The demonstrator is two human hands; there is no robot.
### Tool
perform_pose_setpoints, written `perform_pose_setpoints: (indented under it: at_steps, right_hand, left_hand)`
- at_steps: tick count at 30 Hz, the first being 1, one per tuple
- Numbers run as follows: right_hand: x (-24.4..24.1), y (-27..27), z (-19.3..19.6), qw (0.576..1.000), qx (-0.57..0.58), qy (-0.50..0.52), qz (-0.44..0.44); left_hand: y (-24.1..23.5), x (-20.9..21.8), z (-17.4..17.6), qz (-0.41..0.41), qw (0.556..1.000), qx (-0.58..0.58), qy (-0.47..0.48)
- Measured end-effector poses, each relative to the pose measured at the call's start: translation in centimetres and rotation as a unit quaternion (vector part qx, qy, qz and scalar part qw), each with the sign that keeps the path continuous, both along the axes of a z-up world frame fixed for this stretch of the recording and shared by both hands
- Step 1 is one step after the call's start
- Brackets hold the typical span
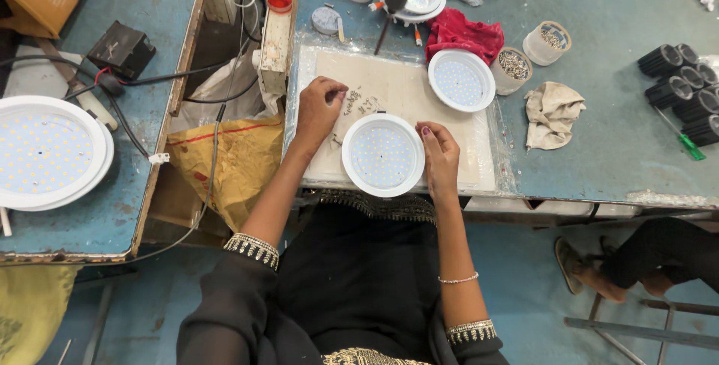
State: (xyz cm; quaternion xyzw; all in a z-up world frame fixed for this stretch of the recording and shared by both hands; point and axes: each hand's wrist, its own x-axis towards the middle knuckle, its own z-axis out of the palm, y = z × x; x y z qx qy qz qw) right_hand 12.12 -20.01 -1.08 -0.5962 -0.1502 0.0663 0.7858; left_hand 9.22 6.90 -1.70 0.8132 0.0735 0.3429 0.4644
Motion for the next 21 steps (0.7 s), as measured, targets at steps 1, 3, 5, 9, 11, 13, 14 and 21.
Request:
perform_pose_setpoints:
  at_steps: [1,3,5,9,11,13,14,21]
  right_hand:
    - [0.1,0.0,-0.2,0.999,0.037,0.014,0.002]
    - [0.3,-0.2,-0.5,0.999,0.045,0.009,-0.004]
    - [0.3,-0.3,-0.9,0.998,0.055,0.005,-0.006]
    - [0.5,-0.4,-1.4,0.998,0.068,0.000,-0.004]
    - [0.5,-0.5,-1.6,0.997,0.072,-0.003,-0.004]
    - [0.6,-0.5,-1.7,0.997,0.077,-0.007,-0.004]
    - [0.6,-0.5,-1.8,0.997,0.080,-0.007,-0.003]
    - [0.5,-0.5,-1.9,0.997,0.074,-0.004,-0.007]
  left_hand:
    - [0.2,0.5,-0.1,-0.009,1.000,0.017,0.004]
    - [0.5,1.0,-0.3,-0.031,0.999,0.003,0.040]
    - [0.9,1.4,-0.2,-0.049,0.997,0.010,0.066]
    - [2.1,2.1,0.7,-0.088,0.991,0.070,0.076]
    - [2.5,2.3,1.1,-0.108,0.987,0.089,0.084]
    - [2.8,2.5,1.4,-0.124,0.982,0.092,0.105]
    - [2.9,2.5,1.6,-0.126,0.982,0.087,0.113]
    - [3.3,2.7,1.4,-0.109,0.987,0.070,0.099]
